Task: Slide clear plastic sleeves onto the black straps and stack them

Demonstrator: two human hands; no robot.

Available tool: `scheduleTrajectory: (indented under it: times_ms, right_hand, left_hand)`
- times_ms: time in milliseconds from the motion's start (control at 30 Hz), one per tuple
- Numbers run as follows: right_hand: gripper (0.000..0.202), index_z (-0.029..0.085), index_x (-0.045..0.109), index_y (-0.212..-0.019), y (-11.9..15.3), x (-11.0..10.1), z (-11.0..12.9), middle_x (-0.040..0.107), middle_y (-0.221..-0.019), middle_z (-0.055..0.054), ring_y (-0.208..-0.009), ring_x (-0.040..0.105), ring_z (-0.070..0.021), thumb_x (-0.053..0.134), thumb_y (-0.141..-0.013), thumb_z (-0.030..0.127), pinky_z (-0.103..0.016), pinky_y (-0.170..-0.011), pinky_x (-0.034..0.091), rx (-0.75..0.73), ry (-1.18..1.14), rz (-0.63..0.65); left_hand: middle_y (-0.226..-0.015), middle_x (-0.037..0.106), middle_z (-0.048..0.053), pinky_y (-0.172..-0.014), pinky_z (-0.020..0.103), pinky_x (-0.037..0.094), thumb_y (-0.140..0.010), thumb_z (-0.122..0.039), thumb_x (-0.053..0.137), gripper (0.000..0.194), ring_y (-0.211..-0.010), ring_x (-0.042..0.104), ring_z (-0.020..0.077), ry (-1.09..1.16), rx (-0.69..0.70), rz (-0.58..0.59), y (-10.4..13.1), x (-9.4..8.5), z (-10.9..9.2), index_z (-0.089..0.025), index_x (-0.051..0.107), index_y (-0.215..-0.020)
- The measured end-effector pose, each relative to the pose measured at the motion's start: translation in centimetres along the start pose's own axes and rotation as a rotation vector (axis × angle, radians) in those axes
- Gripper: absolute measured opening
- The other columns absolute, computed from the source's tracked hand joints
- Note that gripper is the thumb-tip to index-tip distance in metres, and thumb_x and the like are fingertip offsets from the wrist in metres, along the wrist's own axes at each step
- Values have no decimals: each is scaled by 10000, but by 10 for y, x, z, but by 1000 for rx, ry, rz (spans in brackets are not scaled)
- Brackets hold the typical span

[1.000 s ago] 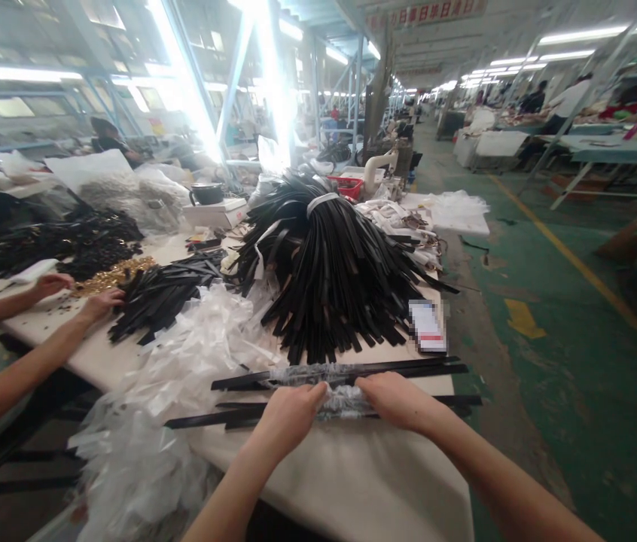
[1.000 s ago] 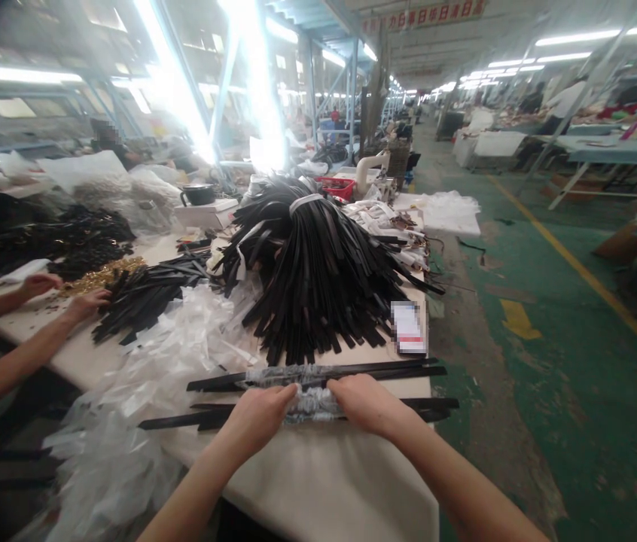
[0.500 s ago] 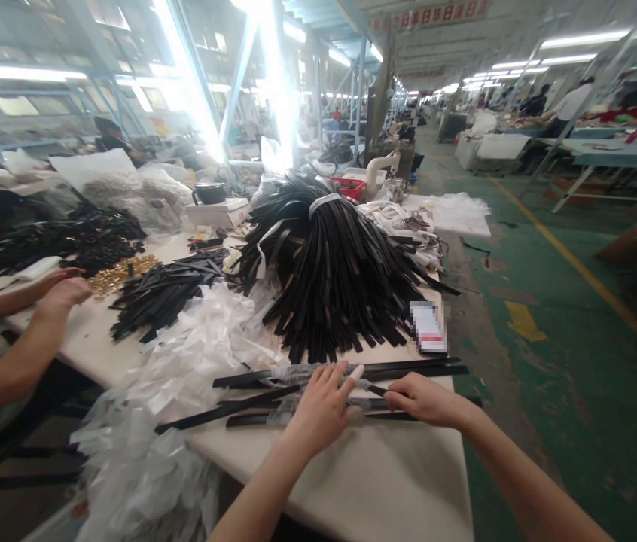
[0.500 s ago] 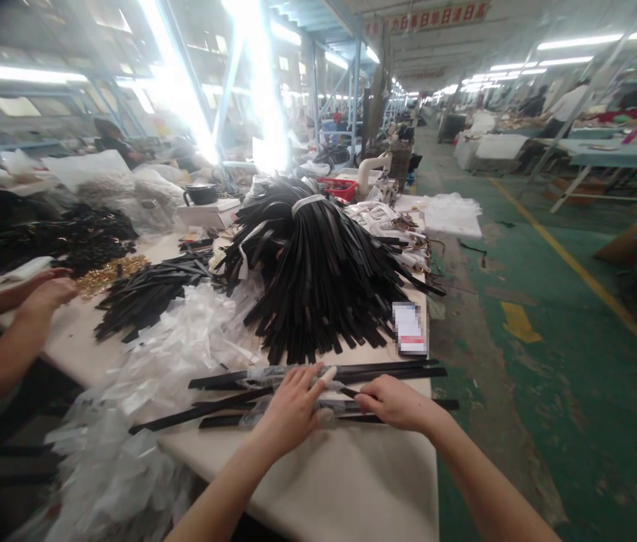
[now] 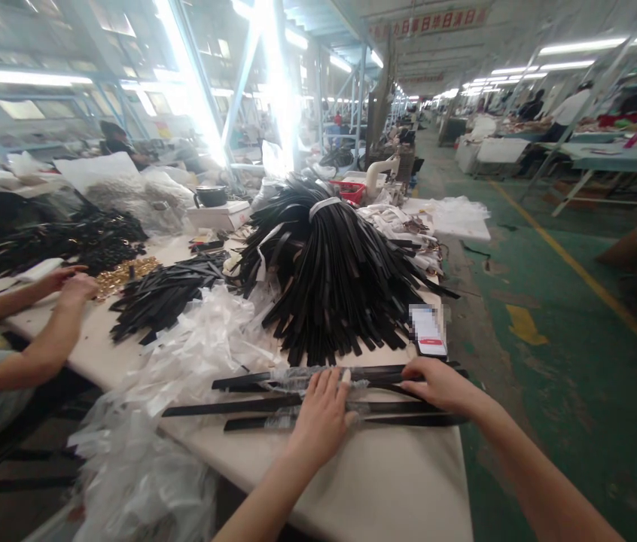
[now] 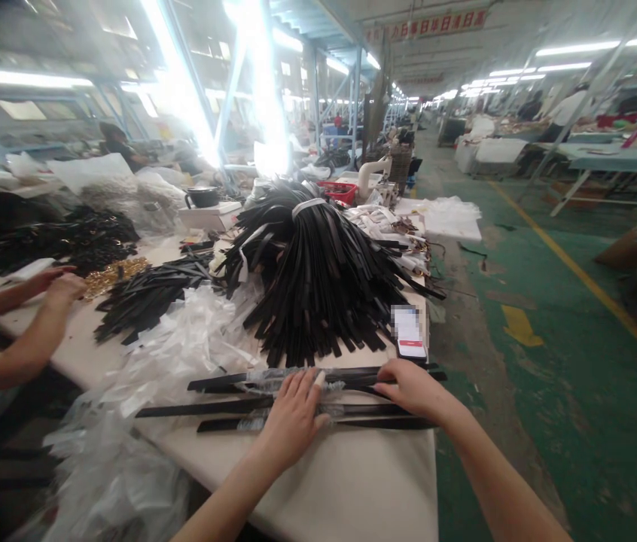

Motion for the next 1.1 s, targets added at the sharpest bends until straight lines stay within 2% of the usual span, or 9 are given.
scheduleTrajectory:
  times_ms: [133,233,300,433,567,700,767,933,1100]
  right_hand:
    - [301,188,732,-1040,-34,12,10,747,-963,-88,-876,676,-232,531,-941,390,-327,-823,482,20,7,-186]
    - [293,192,715,-1079,-68,30,24,753,-972,-84,-901,687,-234,531,-952,382,-321,-829,477,61,48,-220]
    - [317,182,697,-1112,-91,39,34,751,-1004,-105,-939,692,-247,534,-957,406,-321,-826,476,116,92,-239]
    - [415,123,664,-1122,-130,52,47,729,-1049,-189,-1002,694,-310,596,-918,477,-358,-833,484,274,211,-219]
    - [317,92,659,-1101,-147,59,54,720,-1028,-251,-1025,699,-357,583,-917,339,-403,-857,486,335,256,-211]
    - [333,77,655,-1109,-148,60,55,718,-987,-275,-990,709,-382,525,-938,331,-435,-835,498,370,249,-255]
    - [360,73,648,-1130,-147,58,55,719,-979,-272,-981,711,-382,515,-943,350,-438,-832,500,376,243,-295]
    - [275,88,690,-1022,-141,46,57,733,-938,-244,-961,714,-347,510,-908,261,-397,-840,489,363,211,-399]
    - [318,115,681,-1103,-121,20,70,751,-876,-142,-879,714,-254,494,-875,235,-318,-812,488,292,116,-529]
  left_hand:
    - [-1619,344,126,-1204,556,262,-926,-259,562,588,-1509,259,316,48,47,-37,31,12,-14,-215,399,-1489]
    - [-1464,532,126,-1145,522,376,-941,-188,491,439,-1407,428,289,143,14,-128,70,20,-11,-238,497,-1377]
    - [-1230,651,127,-1045,488,470,-960,-182,460,312,-1223,575,270,195,-161,-316,106,19,4,-255,539,-1253]
    - [-1017,619,112,-922,468,519,-976,-265,464,160,-1011,624,271,43,-707,-638,192,1,62,-234,513,-1125]
    - [-1119,605,201,-920,527,493,-903,-499,534,484,-1115,593,379,-210,-1259,-498,263,-23,128,-132,485,-1215]
    - [-872,668,124,-765,481,529,-786,-516,634,487,-866,685,377,65,-1519,-231,306,-14,173,-153,547,-1099]
    - [-778,666,65,-703,421,538,-753,-411,652,368,-737,690,311,298,-1521,-328,311,-12,184,-174,580,-1026]
    - [-640,625,-33,-526,237,504,-691,-294,724,278,-531,596,140,1066,-1385,-967,265,-54,183,-188,596,-914]
    - [-643,642,-47,-467,159,457,-673,-232,815,375,-537,593,104,1432,-1015,-1011,156,-131,144,-197,650,-1007]
Point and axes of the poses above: each hand's wrist, its own y-axis away from the middle knuckle, its own x-axis out of the palm, z = x × y, the point moved 3 cm from there along -y, towards the middle knuckle
